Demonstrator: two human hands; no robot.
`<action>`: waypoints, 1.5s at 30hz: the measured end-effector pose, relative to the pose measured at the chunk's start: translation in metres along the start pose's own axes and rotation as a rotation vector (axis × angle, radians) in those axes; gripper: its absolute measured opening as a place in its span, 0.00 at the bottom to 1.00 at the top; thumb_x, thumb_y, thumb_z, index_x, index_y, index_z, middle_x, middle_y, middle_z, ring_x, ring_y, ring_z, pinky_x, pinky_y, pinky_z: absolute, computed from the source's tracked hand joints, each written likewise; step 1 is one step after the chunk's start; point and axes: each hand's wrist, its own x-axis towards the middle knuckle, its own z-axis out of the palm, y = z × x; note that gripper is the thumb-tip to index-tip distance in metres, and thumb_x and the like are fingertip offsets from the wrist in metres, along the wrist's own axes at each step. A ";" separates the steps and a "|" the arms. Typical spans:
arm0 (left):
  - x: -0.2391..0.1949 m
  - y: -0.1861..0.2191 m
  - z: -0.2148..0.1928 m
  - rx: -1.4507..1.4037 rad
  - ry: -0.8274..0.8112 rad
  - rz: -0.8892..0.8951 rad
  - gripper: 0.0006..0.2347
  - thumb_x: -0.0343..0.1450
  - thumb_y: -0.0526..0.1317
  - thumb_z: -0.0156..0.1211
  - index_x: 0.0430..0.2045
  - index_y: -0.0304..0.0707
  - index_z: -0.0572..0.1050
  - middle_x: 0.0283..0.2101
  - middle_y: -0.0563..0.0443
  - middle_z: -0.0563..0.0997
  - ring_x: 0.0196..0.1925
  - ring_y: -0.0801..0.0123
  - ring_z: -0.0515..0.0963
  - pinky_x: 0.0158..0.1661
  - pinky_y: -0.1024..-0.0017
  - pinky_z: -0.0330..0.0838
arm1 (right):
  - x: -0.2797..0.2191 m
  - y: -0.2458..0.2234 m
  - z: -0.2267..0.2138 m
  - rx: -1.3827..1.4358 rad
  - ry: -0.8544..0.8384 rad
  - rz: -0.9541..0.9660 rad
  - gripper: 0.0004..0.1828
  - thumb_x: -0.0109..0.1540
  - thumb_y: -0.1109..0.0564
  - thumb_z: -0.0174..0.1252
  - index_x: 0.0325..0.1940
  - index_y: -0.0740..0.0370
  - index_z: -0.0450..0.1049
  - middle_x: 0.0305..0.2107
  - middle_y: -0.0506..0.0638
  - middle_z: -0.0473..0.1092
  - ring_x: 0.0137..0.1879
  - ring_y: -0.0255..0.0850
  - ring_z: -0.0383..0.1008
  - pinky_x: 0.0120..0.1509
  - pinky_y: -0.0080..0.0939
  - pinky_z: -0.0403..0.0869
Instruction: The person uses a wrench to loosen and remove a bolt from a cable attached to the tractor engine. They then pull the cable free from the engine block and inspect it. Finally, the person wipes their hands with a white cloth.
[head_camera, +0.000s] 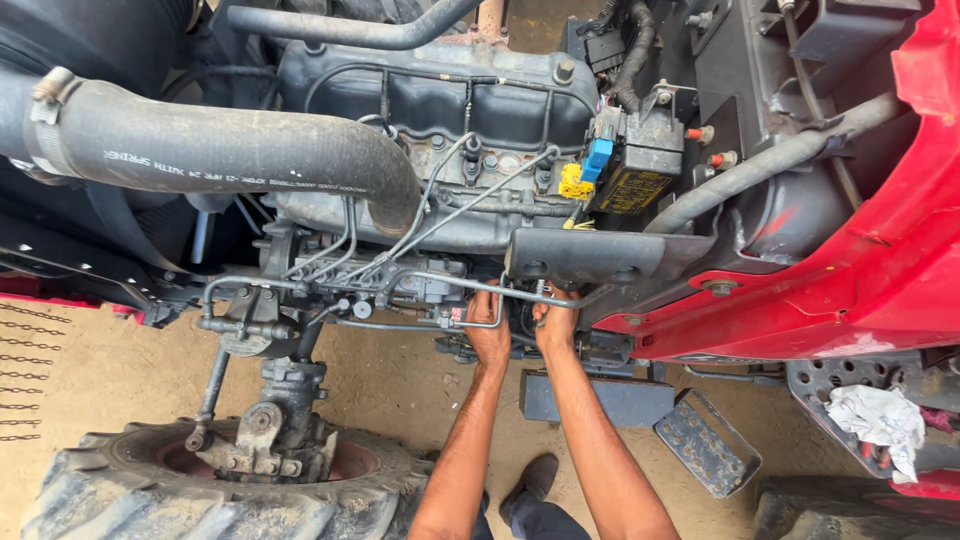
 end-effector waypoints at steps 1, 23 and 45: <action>-0.002 0.001 0.004 0.027 0.027 -0.024 0.06 0.74 0.31 0.57 0.41 0.34 0.79 0.33 0.38 0.82 0.36 0.45 0.80 0.37 0.54 0.72 | -0.004 -0.001 -0.001 -0.002 -0.010 0.005 0.08 0.67 0.55 0.59 0.37 0.58 0.69 0.19 0.44 0.61 0.19 0.31 0.59 0.20 0.34 0.60; 0.000 0.003 0.030 0.208 0.058 -0.348 0.10 0.74 0.47 0.60 0.39 0.43 0.82 0.25 0.34 0.81 0.29 0.41 0.82 0.29 0.51 0.70 | -0.095 -0.049 0.008 -0.688 -0.065 -0.080 0.17 0.69 0.56 0.53 0.62 0.59 0.72 0.22 0.48 0.71 0.20 0.29 0.62 0.20 0.33 0.59; 0.009 0.004 0.024 0.194 -0.033 -0.302 0.14 0.74 0.48 0.57 0.32 0.37 0.81 0.27 0.31 0.80 0.32 0.32 0.79 0.31 0.46 0.70 | -0.046 -0.014 -0.005 -0.708 -0.064 -0.285 0.13 0.69 0.58 0.53 0.57 0.62 0.74 0.24 0.46 0.72 0.23 0.28 0.63 0.25 0.32 0.61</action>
